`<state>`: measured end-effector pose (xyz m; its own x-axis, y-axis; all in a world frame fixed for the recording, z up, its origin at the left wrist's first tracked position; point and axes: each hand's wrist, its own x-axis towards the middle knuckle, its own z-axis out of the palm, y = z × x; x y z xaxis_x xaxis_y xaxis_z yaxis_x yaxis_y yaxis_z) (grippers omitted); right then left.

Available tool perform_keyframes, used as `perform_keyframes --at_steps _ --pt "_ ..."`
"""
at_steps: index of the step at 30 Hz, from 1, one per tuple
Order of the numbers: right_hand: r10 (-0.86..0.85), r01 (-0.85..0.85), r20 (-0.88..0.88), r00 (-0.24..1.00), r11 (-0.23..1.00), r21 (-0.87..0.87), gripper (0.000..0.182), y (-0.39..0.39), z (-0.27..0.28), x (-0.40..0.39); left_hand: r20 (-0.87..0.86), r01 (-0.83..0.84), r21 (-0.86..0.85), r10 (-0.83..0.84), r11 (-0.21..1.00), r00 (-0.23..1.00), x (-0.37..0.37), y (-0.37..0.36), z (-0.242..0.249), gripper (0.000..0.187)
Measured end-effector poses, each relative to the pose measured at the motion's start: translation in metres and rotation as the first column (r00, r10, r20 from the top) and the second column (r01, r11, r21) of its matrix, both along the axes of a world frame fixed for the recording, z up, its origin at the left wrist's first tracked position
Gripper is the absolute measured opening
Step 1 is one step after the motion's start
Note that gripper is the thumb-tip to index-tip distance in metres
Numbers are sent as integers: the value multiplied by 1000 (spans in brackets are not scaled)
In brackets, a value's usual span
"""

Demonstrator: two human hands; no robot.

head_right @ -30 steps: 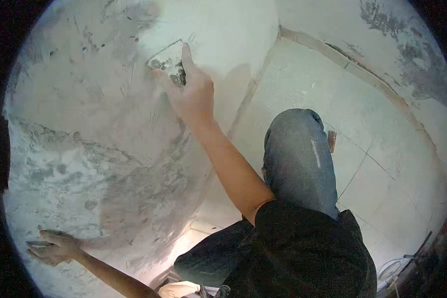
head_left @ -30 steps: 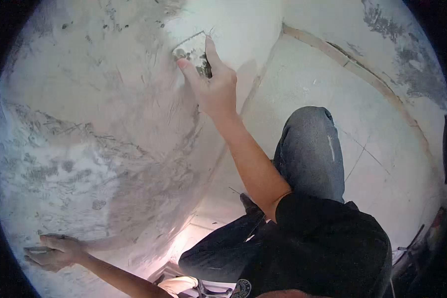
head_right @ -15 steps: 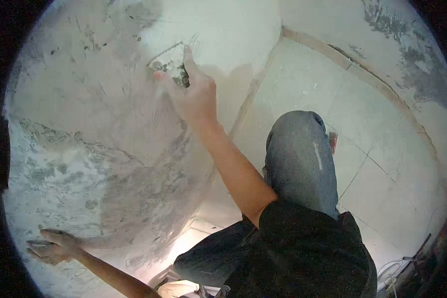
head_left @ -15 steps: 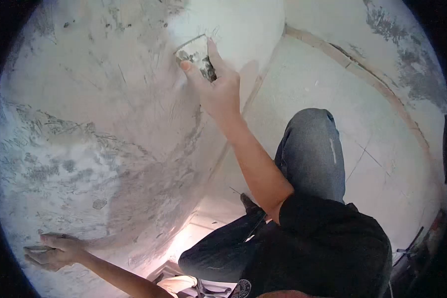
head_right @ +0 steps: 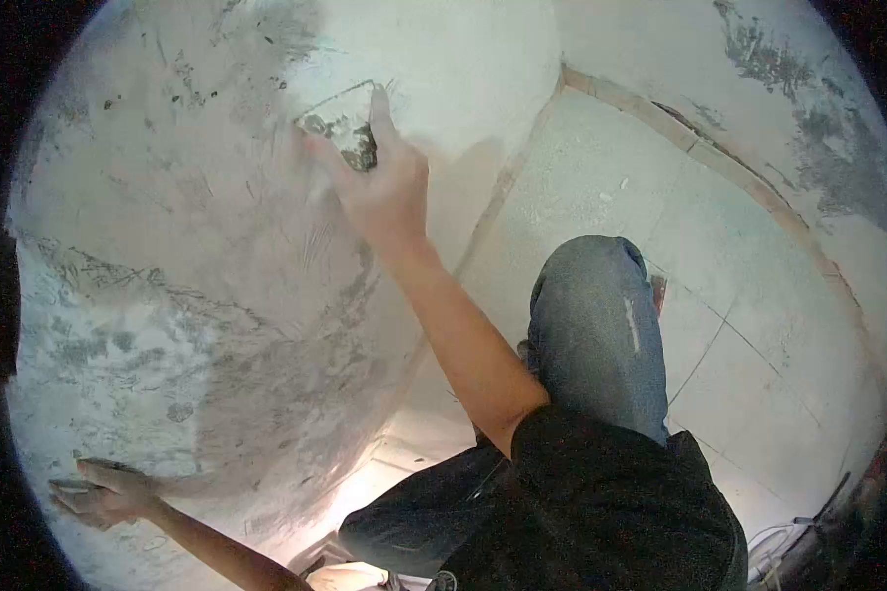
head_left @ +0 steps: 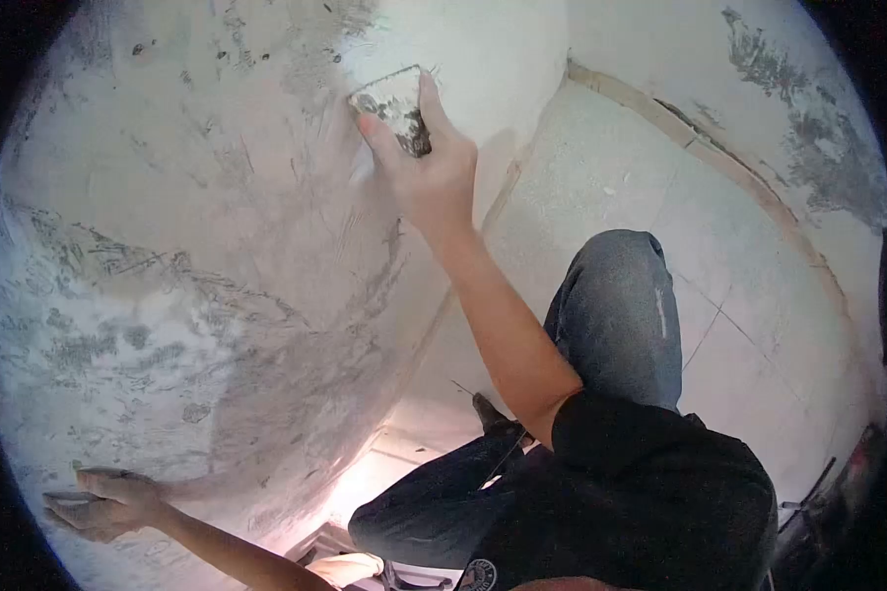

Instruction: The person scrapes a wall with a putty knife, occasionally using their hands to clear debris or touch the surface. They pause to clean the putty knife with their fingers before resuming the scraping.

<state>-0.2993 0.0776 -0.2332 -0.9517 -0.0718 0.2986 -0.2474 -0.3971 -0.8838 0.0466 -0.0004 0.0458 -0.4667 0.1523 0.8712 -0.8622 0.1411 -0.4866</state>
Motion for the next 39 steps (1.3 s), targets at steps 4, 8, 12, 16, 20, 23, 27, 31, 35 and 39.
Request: perform_keyframes --at_steps 4,8,12,16,20,23,27,31,35,39 --pt "85 -88 47 995 995 56 78 6 -7 13 -24 -17 34 18 999 1000 4 4 0 81" --pt "97 -102 83 992 993 55 78 1 1 3 29 26 -8 -26 1000 999 5 -1 4 80" --pt "53 -60 90 995 995 81 78 7 0 9 -23 -11 -16 10 1000 1000 6 1 4 78" --pt "82 -92 171 982 994 55 80 6 -6 2 50 8 -2 -8 1000 999 4 -2 2 77" --pt "75 -79 95 993 996 32 81 3 -7 13 47 -1 8 1 1000 999 13 -5 5 80" --pt "126 -135 166 978 990 43 79 4 3 4 31 -13 11 13 1000 999 -1 5 0 80" --pt "-7 5 15 1000 994 106 79 3 -2 5 -12 -9 25 9 1000 1000 9 -2 2 81" --pt "95 -105 131 987 992 66 78 13 2 9 44 -6 34 5 999 999 3 4 4 81" --pt "110 -114 195 975 993 12 80 7 7 -1 31 -22 6 22 1000 999 4 2 4 81" --pt "63 -77 116 991 990 119 82 11 -2 5 2 -8 6 8 1000 1000 1 4 1 80"
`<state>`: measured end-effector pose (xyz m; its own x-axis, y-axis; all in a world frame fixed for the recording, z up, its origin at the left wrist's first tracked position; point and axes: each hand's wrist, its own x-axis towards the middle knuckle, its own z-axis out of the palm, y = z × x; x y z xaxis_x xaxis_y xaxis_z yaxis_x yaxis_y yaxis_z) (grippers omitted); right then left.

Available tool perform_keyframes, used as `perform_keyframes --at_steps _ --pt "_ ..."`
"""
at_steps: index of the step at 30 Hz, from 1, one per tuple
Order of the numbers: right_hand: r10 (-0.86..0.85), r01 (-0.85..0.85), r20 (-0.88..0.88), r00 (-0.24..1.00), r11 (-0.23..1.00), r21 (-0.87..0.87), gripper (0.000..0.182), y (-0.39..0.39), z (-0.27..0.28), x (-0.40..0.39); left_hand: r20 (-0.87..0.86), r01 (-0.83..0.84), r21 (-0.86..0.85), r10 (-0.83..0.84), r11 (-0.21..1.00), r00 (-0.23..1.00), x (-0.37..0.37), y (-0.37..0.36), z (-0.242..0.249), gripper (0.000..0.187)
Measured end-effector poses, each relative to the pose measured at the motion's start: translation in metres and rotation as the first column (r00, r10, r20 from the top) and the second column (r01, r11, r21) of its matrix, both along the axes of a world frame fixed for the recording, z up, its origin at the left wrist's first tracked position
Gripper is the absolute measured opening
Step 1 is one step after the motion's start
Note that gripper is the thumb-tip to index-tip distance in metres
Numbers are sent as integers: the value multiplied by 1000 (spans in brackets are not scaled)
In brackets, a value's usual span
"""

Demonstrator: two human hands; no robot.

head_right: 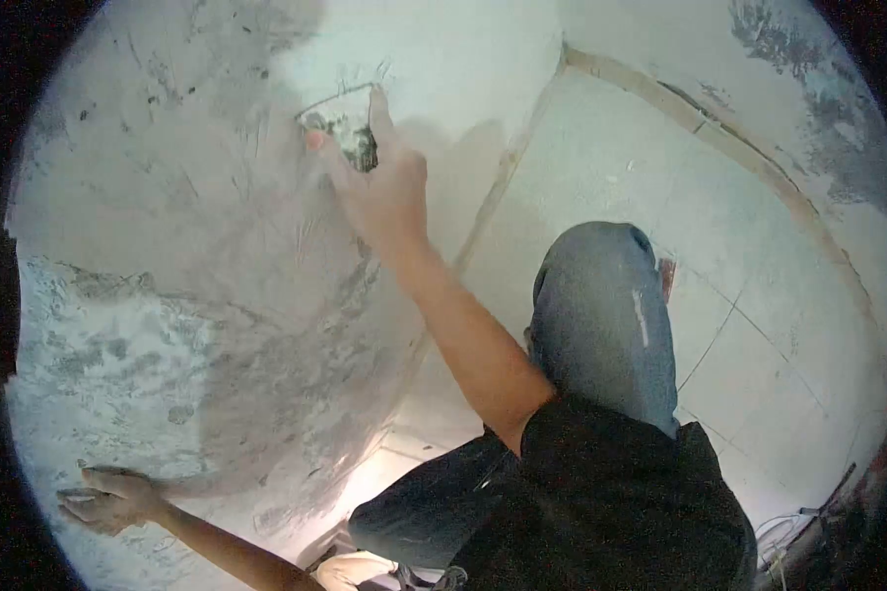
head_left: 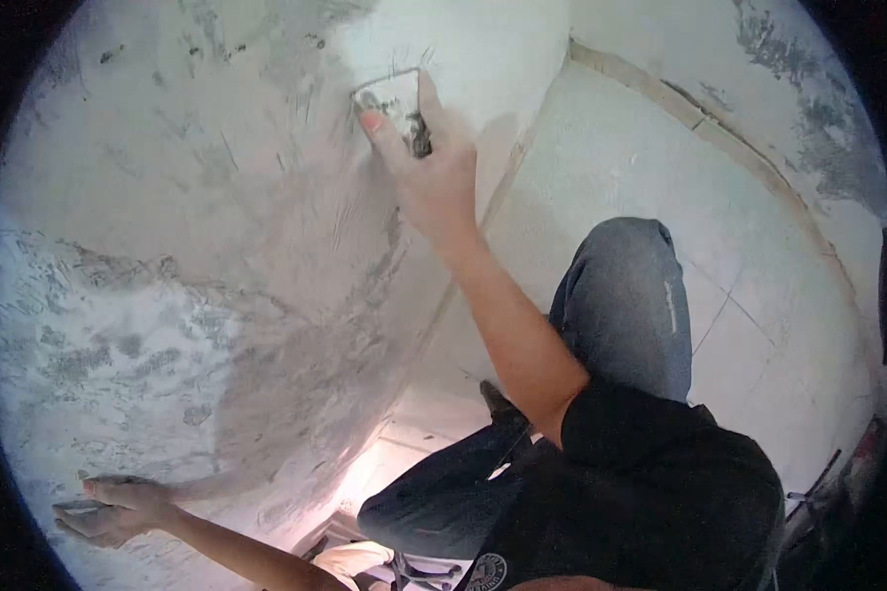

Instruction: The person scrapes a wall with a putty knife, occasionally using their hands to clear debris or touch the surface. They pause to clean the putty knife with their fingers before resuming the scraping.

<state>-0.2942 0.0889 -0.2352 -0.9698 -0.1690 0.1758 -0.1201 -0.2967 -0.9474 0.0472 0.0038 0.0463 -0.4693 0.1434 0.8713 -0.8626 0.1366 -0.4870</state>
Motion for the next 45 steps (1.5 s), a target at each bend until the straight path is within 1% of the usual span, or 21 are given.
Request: perform_keyframes --at_steps 1,4,5,6,8,9,11,16,22,23,25,27,29,30,31,34,38,40,43,44,45 --pt "-15 15 2 1000 995 -98 80 -8 -2 -5 6 17 14 -17 1000 1000 1 0 1 80" --pt "73 -59 103 992 989 -135 79 -7 -2 -10 52 7 22 -8 1000 999 4 -3 4 80" --pt "70 -69 61 996 997 -16 80 3 3 -5 54 -20 3 20 1000 998 6 -2 5 81" --pt "67 -66 47 997 998 -21 80 -2 5 -8 40 -17 -2 17 1000 999 4 -2 4 81" --pt "-5 7 8 1000 976 -219 80 -11 5 -8 45 -40 3 40 999 998 3 0 1 79" --pt "-9 14 25 1000 977 -213 80 -7 3 -7 63 -37 8 36 999 997 2 -3 1 79" --pt "116 -115 44 992 993 -24 80 1 5 -9 55 0 -7 0 1000 998 4 -3 2 75" --pt "42 -41 23 999 998 -56 82 -9 2 -7 50 -49 -11 50 999 998 7 -4 3 76" --pt "38 -38 2 999 992 -124 81 -13 8 -11 70 -3 -13 4 1000 998 18 -11 9 76" --pt "84 -71 45 995 970 -232 82 -11 8 -8 82 -9 -11 10 1000 997 16 -7 9 76" --pt "51 -47 11 999 965 -259 83 -17 10 5 63 -37 -20 38 999 997 8 -2 3 76" --pt "27 -33 -55 998 992 -118 83 -11 12 -6 57 5 -9 -5 1000 998 8 -6 2 76" --pt "44 -46 -27 999 994 -102 84 -9 3 -4 100 35 20 -37 999 994 10 -7 5 76" --pt "77 -79 -24 997 992 -95 84 -10 2 -3 81 -25 7 24 1000 996 9 -3 5 76" --pt "11 -16 -60 998 997 -75 87 -9 3 0 47 -79 -10 79 997 996 8 -1 3 77" --pt "18 -18 -1 1000 997 -71 90 -12 12 -15 102 49 30 -52 998 993 1 1 3 79" --pt "83 -80 21 996 991 -104 91 -5 13 -9 47 -19 -23 20 1000 999 14 -5 7 79" --pt "131 -128 46 990 990 -59 83 -2 20 -13 69 -1 -10 1 1000 998 7 -2 6 79" --pt "75 -75 7 997 997 -25 75 -8 10 -7 68 28 -5 -27 1000 997 1 -3 4 79" --pt "89 -89 3 996 996 -27 75 -7 9 1 88 82 3 -82 997 993 4 -2 5 79" --pt "134 -111 122 983 977 -181 74 -4 8 5 54 -12 -23 13 1000 998 6 0 1 76"
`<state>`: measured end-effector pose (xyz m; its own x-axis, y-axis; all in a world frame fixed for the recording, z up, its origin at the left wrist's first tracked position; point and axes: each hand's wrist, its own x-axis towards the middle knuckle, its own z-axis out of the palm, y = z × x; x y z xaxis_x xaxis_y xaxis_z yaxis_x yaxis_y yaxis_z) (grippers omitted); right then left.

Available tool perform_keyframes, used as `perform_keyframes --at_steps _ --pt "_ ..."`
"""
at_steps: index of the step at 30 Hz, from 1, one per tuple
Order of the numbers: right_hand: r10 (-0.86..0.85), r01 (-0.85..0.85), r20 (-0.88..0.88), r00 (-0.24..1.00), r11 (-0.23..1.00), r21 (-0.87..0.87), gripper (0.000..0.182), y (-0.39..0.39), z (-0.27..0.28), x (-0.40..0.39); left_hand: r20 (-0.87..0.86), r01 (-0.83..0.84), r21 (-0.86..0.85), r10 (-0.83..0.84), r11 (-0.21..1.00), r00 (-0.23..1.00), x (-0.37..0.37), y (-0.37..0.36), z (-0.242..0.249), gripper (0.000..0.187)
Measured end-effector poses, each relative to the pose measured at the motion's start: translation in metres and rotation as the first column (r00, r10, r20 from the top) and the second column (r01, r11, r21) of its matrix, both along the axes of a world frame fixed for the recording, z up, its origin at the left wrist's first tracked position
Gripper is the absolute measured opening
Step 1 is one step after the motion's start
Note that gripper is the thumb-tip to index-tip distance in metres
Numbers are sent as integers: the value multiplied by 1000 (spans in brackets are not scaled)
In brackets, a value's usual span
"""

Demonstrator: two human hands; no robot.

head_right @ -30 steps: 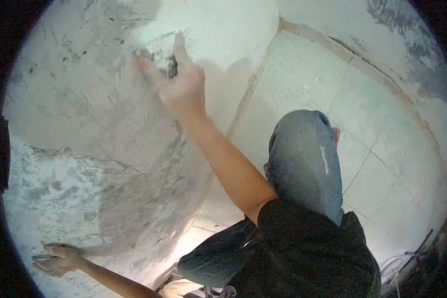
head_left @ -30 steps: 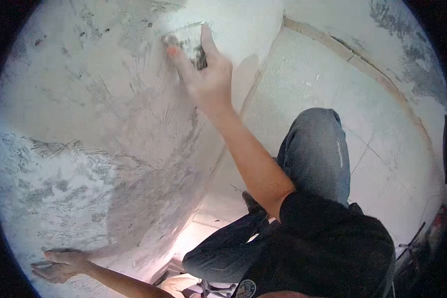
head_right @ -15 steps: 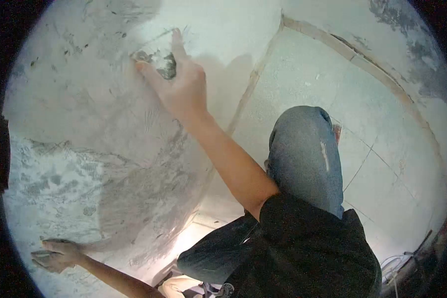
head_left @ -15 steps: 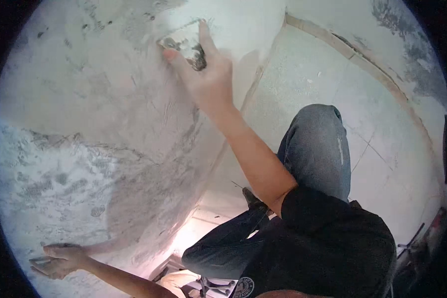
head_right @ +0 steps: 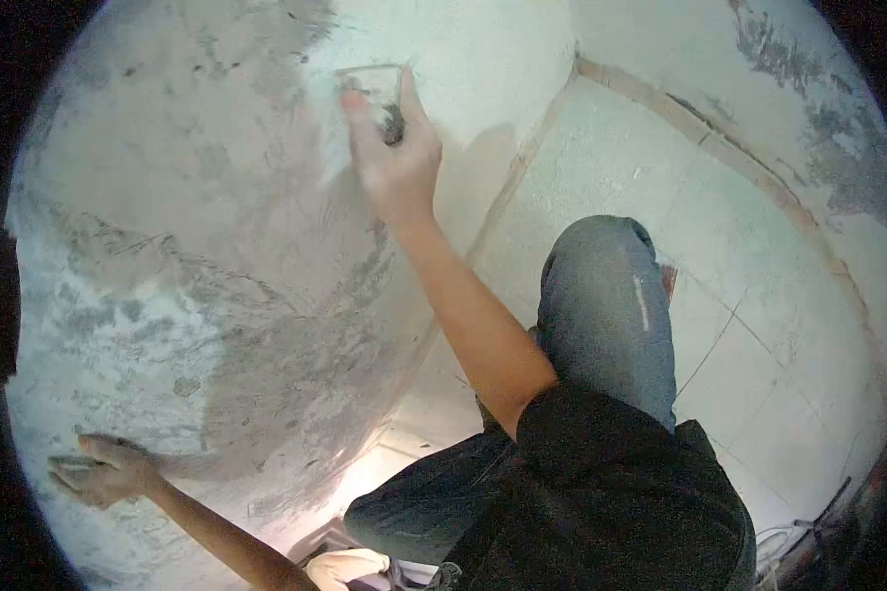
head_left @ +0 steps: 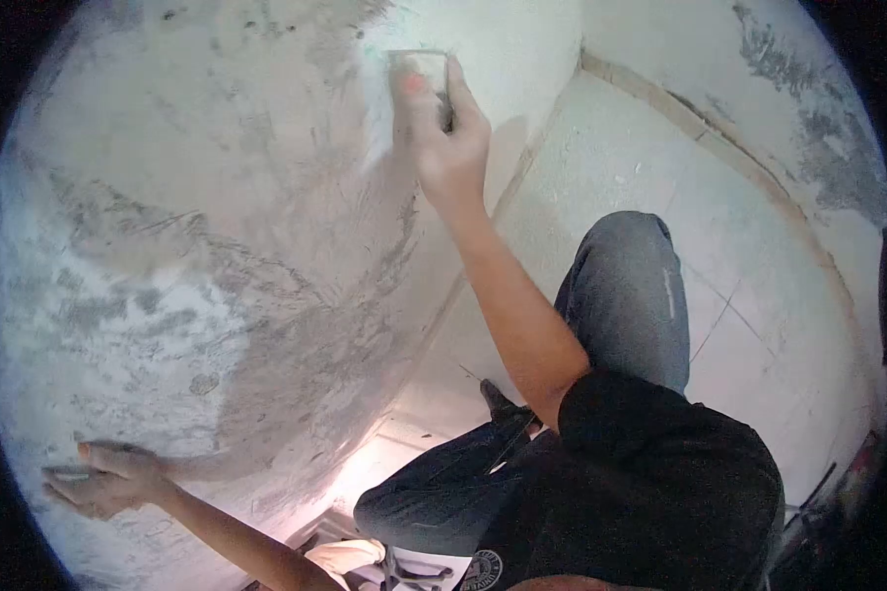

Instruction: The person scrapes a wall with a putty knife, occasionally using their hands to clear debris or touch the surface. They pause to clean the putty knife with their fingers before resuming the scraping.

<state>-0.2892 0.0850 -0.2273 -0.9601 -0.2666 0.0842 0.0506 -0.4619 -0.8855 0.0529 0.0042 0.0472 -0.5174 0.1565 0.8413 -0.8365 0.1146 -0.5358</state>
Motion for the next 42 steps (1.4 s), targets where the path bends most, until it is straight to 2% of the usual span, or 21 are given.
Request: perform_keyframes --at_steps 1,4,6,8,13,14,16,17,19,22,23,25,26,28,32,34,35,37,40,41,42 --pt "44 -25 128 991 989 -143 75 3 -1 4 -21 2 -8 -2 1000 1000 -2 2 1 76" --pt "136 -138 288 948 990 -12 66 7 -8 40 37 113 48 -115 992 993 -7 2 5 71" --pt "298 -271 478 826 954 -127 65 26 4 77 -3 92 12 -92 996 996 -13 8 2 71" --pt "349 -326 510 786 935 -138 63 40 8 112 7 97 -3 -97 995 995 -15 8 0 69" --pt "497 -566 362 789 816 114 61 74 11 163 -3 139 -9 -139 990 990 -17 15 -4 61" --pt "617 -662 306 725 747 63 62 76 5 167 -14 199 28 -199 980 980 -24 19 -9 61" --pt "762 -791 210 612 596 142 66 80 -4 169 -40 253 63 -251 965 967 -28 39 -27 61" --pt "766 -792 201 610 591 151 66 85 -6 169 -85 284 224 -271 932 959 -31 51 -37 60" --pt "830 -811 38 556 532 243 71 101 -2 166 -210 400 488 -340 776 917 -34 73 -69 59" --pt "843 -785 37 536 482 388 72 111 -39 166 -323 491 750 -403 444 857 -25 110 -135 56" --pt "850 -789 35 525 471 395 72 117 -41 163 -468 565 786 -357 250 809 -21 116 -166 57" --pt "858 -902 343 382 266 339 67 124 -43 161 -708 689 705 -116 -169 696 -10 128 -232 61" --pt "865 -905 344 366 246 346 67 124 -40 165 -772 738 570 72 -361 632 -6 136 -255 63" --pt "897 -976 386 215 181 123 61 129 -29 174 -754 842 122 503 -526 423 -8 158 -272 64" --pt "925 -990 373 73 23 137 54 134 -35 199 -614 874 -48 704 -484 357 4 163 -317 63" --pt "939 -989 343 -21 -71 133 58 130 -58 208 -589 768 147 569 -623 574 13 162 -320 69" --pt "936 -987 350 -29 -81 135 58 132 -63 210 -586 774 140 579 -618 568 13 168 -321 69" --pt "958 -985 286 20 -31 172 61 134 -53 212 -620 869 92 655 -487 433 6 180 -308 60" --pt "934 -972 356 28 -57 228 65 133 -56 214 -622 846 107 629 -522 467 16 174 -311 52" --pt "948 -966 302 104 24 258 67 132 -64 218 -649 861 147 610 -486 455 19 173 -320 53" --pt "952 -941 279 128 28 337 66 130 -68 216 -676 876 190 588 -444 444 22 168 -330 53"
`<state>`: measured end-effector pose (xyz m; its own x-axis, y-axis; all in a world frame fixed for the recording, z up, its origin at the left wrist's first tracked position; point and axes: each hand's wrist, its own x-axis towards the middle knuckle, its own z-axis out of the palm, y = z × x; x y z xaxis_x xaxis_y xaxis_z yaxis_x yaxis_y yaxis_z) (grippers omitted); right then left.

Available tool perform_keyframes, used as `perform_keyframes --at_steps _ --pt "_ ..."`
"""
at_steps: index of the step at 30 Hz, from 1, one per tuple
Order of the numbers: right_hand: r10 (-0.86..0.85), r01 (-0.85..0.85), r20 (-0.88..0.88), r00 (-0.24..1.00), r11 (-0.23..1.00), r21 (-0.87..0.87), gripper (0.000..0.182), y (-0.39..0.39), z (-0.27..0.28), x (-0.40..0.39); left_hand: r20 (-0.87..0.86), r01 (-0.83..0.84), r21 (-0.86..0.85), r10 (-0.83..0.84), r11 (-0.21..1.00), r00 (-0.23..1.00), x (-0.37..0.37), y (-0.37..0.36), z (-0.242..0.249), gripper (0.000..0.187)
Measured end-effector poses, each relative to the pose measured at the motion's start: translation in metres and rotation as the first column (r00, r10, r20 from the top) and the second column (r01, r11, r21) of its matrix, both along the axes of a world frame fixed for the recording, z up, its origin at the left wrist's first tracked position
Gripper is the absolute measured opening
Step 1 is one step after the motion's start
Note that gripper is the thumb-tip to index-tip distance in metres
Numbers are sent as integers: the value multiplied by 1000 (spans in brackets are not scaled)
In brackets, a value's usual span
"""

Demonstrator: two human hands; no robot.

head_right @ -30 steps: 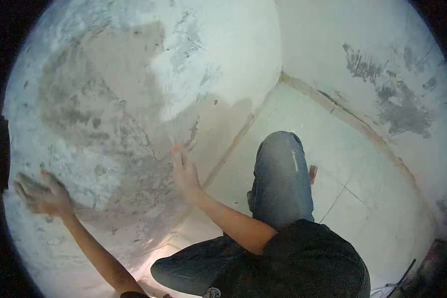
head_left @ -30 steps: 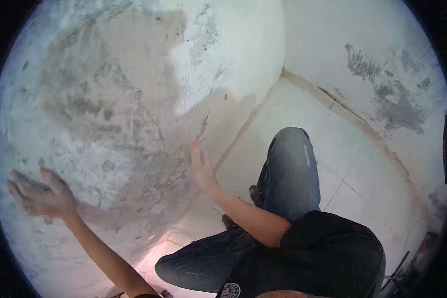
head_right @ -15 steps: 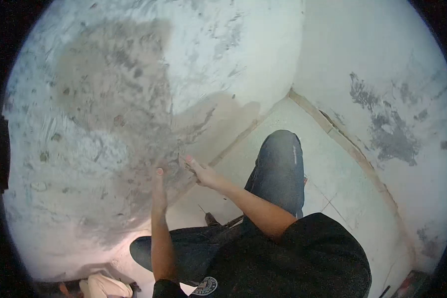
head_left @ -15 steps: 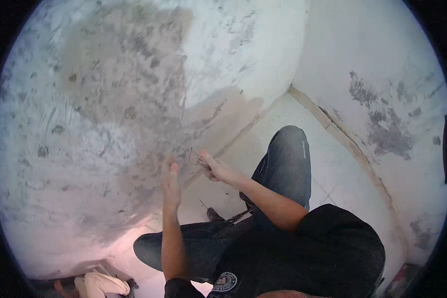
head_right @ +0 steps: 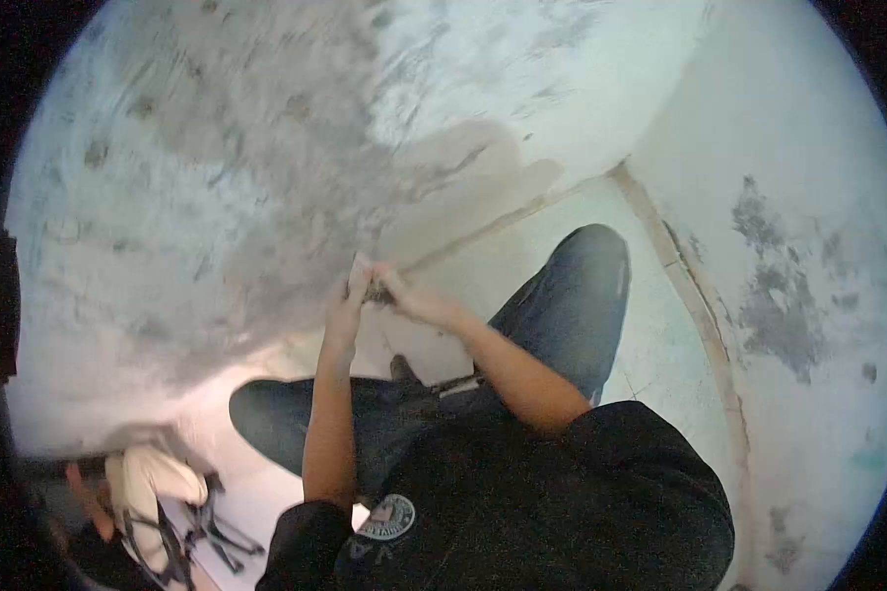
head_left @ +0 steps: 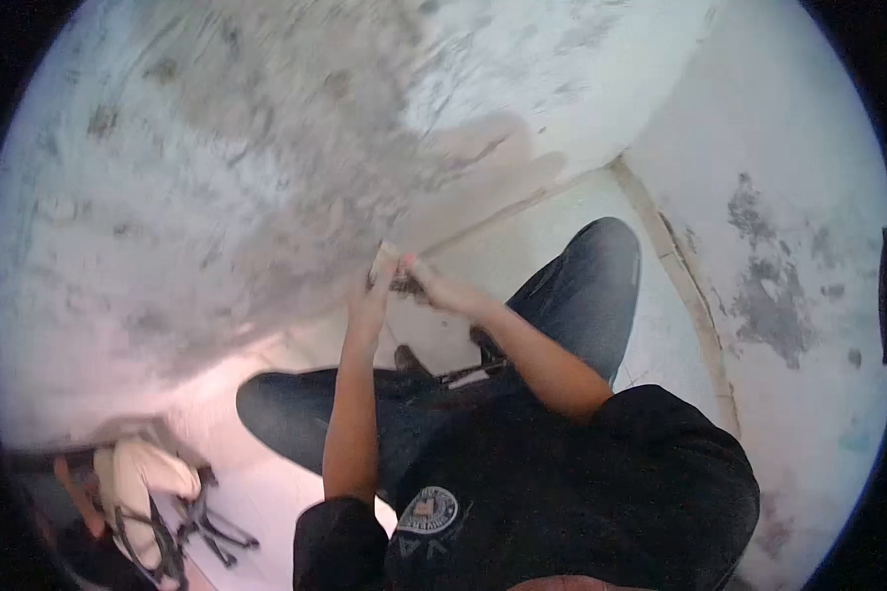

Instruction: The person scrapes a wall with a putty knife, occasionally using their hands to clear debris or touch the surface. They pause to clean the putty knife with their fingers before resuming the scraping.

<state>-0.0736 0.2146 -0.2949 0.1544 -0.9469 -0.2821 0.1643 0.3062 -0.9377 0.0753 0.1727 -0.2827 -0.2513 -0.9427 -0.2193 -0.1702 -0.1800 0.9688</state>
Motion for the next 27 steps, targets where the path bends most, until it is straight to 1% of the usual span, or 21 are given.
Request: perform_keyframes --at_steps 1,2,3,4,5,7,8,10,11,12,14,15,16,17,19,20,21,23,25,26,27 --pt "0 -1 -83 997 1000 -12 66 -3 -4 -2 9 -39 24 39 999 999 4 -4 -5 54" --pt "67 -64 -219 973 998 22 65 -3 0 -14 18 -79 42 78 996 997 9 -7 -9 55" --pt "73 -67 -210 975 997 35 59 -4 4 -20 28 -116 50 115 992 993 11 -10 -15 55" --pt "76 -67 -203 976 997 48 53 -5 5 -24 45 -196 47 194 979 980 12 -10 -19 50" --pt "104 -95 -197 975 994 53 53 -6 -2 -28 58 -269 39 267 962 962 14 -11 -23 46" --pt "-19 -5 -403 915 998 -59 41 -7 -14 -35 24 -322 45 321 946 947 17 -13 -27 49" --pt "-6 -18 -404 915 998 -56 41 -7 -19 -36 -16 -350 50 351 936 936 18 -13 -29 51" --pt "-143 84 -420 896 984 -157 33 -7 -22 -36 -59 -352 45 354 935 933 22 -12 -30 50" --pt "-140 81 -423 895 985 -154 33 -8 -24 -36 -100 -342 38 344 939 934 23 -12 -32 49" --pt "-171 124 -397 902 982 -143 29 -10 -25 -35 -99 -342 43 344 939 934 21 -11 -33 49" --pt "-206 169 -371 905 977 -130 27 -10 -26 -30 -150 -413 176 439 894 886 17 -11 -33 44" --pt "-326 288 -297 898 944 -163 28 -10 -24 -26 -149 -410 177 437 894 887 17 -10 -33 44" --pt "-439 404 -219 871 895 -186 29 -11 -22 -24 -161 -390 224 428 893 889 17 -9 -33 44" --pt "-441 407 -219 870 895 -185 29 -11 -20 -23 -173 -368 271 420 890 891 18 -9 -33 43" --pt "-531 386 -350 772 828 -407 31 -10 -17 -22 -192 -323 275 381 906 905 21 -11 -42 43" --pt "-533 388 -349 771 828 -405 31 -10 -16 -21 -214 -278 278 342 919 915 22 -13 -46 42" --pt "-539 378 -365 759 822 -426 31 -11 -14 -21 -212 -277 279 340 920 916 20 -11 -41 42" --pt "-546 372 -380 747 816 -443 32 -9 -12 -20 -145 -287 253 330 924 933 14 -6 -32 39" --pt "-543 214 -495 679 791 -573 34 -6 -9 -20 -162 -270 247 315 930 935 8 -2 -29 36" --pt "-545 219 -494 678 791 -572 34 -6 -9 -19 -182 -255 239 301 937 936 7 0 -26 34" --pt "-555 155 -525 645 768 -621 36 -5 -9 -19 -179 -251 240 297 938 938 7 -1 -32 34"
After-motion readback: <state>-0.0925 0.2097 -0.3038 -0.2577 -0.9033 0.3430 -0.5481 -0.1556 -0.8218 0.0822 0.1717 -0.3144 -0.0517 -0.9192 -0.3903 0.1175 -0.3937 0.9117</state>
